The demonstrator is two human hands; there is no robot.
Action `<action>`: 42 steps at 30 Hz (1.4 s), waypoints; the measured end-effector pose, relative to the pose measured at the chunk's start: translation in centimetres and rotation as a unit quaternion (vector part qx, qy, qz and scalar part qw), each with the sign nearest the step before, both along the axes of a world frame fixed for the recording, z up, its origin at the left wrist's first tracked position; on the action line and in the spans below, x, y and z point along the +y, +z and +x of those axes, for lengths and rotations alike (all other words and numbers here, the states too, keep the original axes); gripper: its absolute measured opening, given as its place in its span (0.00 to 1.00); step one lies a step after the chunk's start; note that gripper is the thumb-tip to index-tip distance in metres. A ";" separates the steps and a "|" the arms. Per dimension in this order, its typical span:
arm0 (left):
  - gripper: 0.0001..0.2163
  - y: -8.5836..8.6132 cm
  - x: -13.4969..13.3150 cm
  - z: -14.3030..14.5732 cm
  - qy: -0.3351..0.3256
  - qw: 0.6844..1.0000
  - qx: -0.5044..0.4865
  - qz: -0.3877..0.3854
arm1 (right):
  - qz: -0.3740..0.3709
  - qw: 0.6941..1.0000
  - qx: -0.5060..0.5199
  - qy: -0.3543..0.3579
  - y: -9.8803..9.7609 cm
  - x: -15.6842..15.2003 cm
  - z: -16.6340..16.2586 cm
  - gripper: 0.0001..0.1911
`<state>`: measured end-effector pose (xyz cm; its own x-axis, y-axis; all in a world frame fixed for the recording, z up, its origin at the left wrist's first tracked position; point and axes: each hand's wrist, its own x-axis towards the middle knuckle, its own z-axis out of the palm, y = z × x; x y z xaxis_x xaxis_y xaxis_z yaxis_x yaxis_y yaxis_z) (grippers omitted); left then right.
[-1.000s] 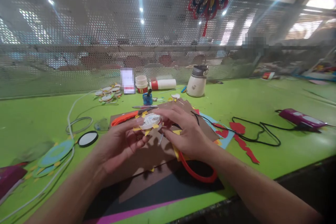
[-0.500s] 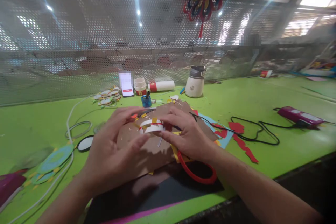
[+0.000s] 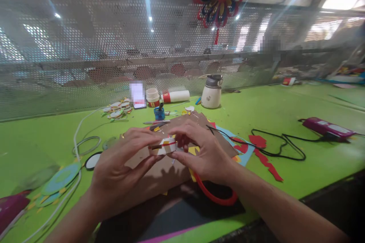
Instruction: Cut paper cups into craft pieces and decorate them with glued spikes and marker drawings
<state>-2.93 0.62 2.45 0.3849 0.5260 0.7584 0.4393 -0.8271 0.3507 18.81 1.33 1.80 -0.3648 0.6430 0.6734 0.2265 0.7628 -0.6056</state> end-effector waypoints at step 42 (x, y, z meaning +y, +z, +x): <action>0.26 -1.4 1.4 1.2 -0.104 0.778 -0.148 -0.602 | -0.449 0.888 0.051 0.089 0.3 1.1 -0.6 0.07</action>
